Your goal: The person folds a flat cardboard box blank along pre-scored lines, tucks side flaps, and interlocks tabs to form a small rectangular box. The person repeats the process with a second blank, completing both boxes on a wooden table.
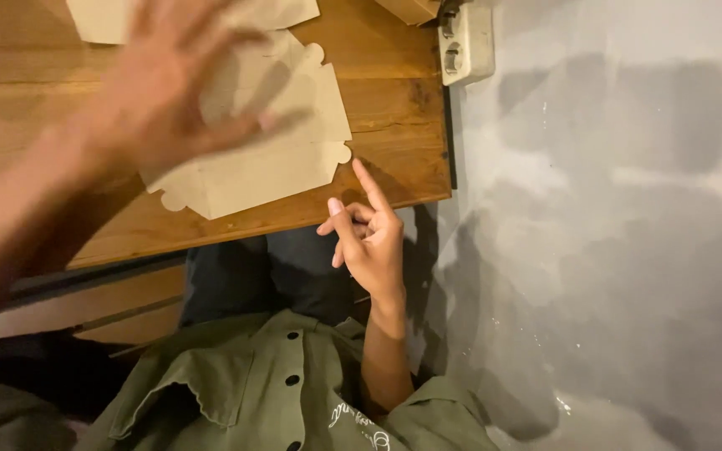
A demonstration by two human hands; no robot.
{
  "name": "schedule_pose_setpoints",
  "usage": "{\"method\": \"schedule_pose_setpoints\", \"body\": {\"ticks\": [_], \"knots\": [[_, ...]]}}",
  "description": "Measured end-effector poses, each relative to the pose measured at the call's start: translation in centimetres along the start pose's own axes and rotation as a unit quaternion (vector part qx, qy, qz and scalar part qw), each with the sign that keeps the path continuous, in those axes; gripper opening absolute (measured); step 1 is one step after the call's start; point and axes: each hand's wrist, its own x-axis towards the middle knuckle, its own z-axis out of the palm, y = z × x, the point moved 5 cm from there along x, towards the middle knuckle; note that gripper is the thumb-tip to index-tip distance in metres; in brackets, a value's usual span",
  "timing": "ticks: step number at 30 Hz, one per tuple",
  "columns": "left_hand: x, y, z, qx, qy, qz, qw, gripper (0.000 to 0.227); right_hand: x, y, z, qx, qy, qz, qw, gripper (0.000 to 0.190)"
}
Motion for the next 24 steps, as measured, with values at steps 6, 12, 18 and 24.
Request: {"method": "schedule_pose_setpoints", "body": {"ticks": [6, 12, 18, 24], "knots": [[-1.3, -0.9, 5.2, -0.047, -0.139, 0.034, 0.989, 0.100, 1.2, -1.4, 0.5, 0.064, -0.030, -0.003, 0.998, 0.057], [-1.1, -0.5, 5.6, -0.052, -0.139, 0.080, 0.986, 0.086, 2.6, -0.9, 0.9, 0.059, -0.081, 0.011, 0.995, 0.041], [-1.6, -0.3, 6.0, -0.055, -0.128, 0.123, 0.983, 0.049, 2.9, -2.2, 0.5, -0.108, -0.078, -0.116, 0.984, 0.032], [-1.5, -0.5, 6.0, -0.073, -0.119, 0.125, 0.982, 0.045, 4.6, -3.6, -0.1, -0.295, 0.007, -0.313, 0.903, 0.016]]}}
